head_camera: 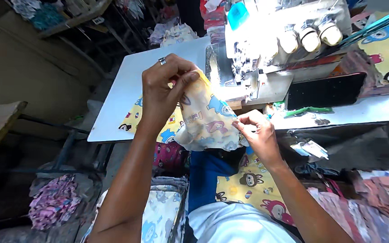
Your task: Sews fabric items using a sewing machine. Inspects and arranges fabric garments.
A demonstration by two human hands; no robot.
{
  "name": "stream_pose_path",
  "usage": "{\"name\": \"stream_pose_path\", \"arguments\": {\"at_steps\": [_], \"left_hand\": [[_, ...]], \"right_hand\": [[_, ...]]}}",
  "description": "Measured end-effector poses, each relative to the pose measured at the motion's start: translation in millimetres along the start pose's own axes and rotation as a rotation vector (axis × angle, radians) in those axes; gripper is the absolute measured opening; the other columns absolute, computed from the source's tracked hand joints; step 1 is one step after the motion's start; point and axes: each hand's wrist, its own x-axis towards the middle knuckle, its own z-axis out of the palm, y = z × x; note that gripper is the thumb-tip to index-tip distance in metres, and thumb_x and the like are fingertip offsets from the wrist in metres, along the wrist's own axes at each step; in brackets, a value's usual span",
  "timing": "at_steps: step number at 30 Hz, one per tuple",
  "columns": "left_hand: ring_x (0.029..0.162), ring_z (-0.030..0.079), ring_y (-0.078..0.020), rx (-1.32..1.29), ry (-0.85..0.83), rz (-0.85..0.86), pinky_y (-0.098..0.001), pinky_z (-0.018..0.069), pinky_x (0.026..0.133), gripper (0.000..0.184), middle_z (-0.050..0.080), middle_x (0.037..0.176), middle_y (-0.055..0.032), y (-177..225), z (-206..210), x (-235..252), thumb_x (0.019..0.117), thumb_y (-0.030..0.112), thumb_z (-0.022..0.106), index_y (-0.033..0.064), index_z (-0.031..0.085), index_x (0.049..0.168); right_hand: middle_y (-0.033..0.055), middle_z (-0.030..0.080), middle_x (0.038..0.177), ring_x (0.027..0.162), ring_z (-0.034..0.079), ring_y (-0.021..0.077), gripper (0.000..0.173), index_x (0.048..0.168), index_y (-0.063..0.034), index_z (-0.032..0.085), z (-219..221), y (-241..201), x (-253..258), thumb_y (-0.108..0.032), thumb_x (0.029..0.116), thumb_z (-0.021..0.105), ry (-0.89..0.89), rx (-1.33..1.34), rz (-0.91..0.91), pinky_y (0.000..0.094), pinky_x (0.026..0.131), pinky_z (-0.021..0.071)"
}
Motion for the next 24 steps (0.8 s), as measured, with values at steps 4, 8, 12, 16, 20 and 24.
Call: {"name": "stream_pose_path", "arguments": {"at_steps": [4,8,12,16,20,24], "left_hand": [[0.082,0.062,0.005,-0.154,-0.047,-0.244,-0.0159,0.0541,0.075,0.017,0.064,0.094,0.0069,-14,-5,23,0.1044,0.017,0.056,0.0018,0.062,0.109],[0.088,0.065,-0.002,-0.115,-0.197,-0.246,-0.0214,0.055,0.081,0.022,0.069,0.1,-0.0051,-33,10,49,0.1013,0.015,0.06,-0.0032,0.068,0.109],[0.077,0.06,-0.0045,-0.07,-0.3,-0.243,-0.0222,0.0492,0.073,0.015,0.068,0.09,-0.0054,-46,40,58,0.0976,0.013,0.065,0.0006,0.072,0.103],[0.069,0.056,0.0008,-0.302,-0.319,-0.36,-0.0163,0.0474,0.066,0.01,0.062,0.081,0.0005,-54,66,50,0.1002,0.009,0.06,0.0008,0.066,0.101],[0.086,0.065,-0.0039,-0.118,-0.107,-0.421,-0.0231,0.0548,0.081,0.017,0.07,0.096,-0.0052,-37,54,20,0.1015,0.012,0.06,0.0008,0.069,0.109],[0.077,0.057,0.0038,0.056,-0.041,-0.242,-0.013,0.047,0.071,0.022,0.07,0.093,-0.0019,-19,20,20,0.0997,0.022,0.065,0.0026,0.075,0.104]], "right_hand": [[0.0005,0.067,0.083,0.065,0.059,0.001,0.015,0.106,-0.0055,0.065,-8,-38,-7,-0.019,0.0997,0.066,-0.124,0.061,-0.074,0.0164,0.06,0.0501],[0.0011,0.071,0.087,0.074,0.065,0.0,0.016,0.108,-0.0043,0.072,-3,-27,-8,-0.017,0.1003,0.064,-0.104,0.057,-0.07,0.0152,0.07,0.0544],[-0.001,0.071,0.089,0.076,0.064,-0.004,0.018,0.104,-0.0019,0.071,-12,-19,-14,-0.018,0.1008,0.063,-0.122,0.147,0.049,0.0118,0.07,0.0528],[0.0007,0.074,0.093,0.082,0.068,-0.0032,0.019,0.107,-0.0015,0.072,-15,-2,-16,-0.017,0.101,0.063,-0.115,0.105,0.116,0.013,0.077,0.0556],[0.0004,0.073,0.089,0.078,0.066,-0.0047,0.019,0.103,-0.0011,0.072,-19,-13,-19,-0.017,0.1009,0.062,-0.14,0.092,0.071,0.0108,0.073,0.0539],[0.0036,0.072,0.09,0.076,0.064,-0.0031,0.02,0.105,0.0023,0.069,-15,-31,-24,-0.015,0.1024,0.061,-0.231,0.263,-0.017,0.0107,0.07,0.0536]]}}
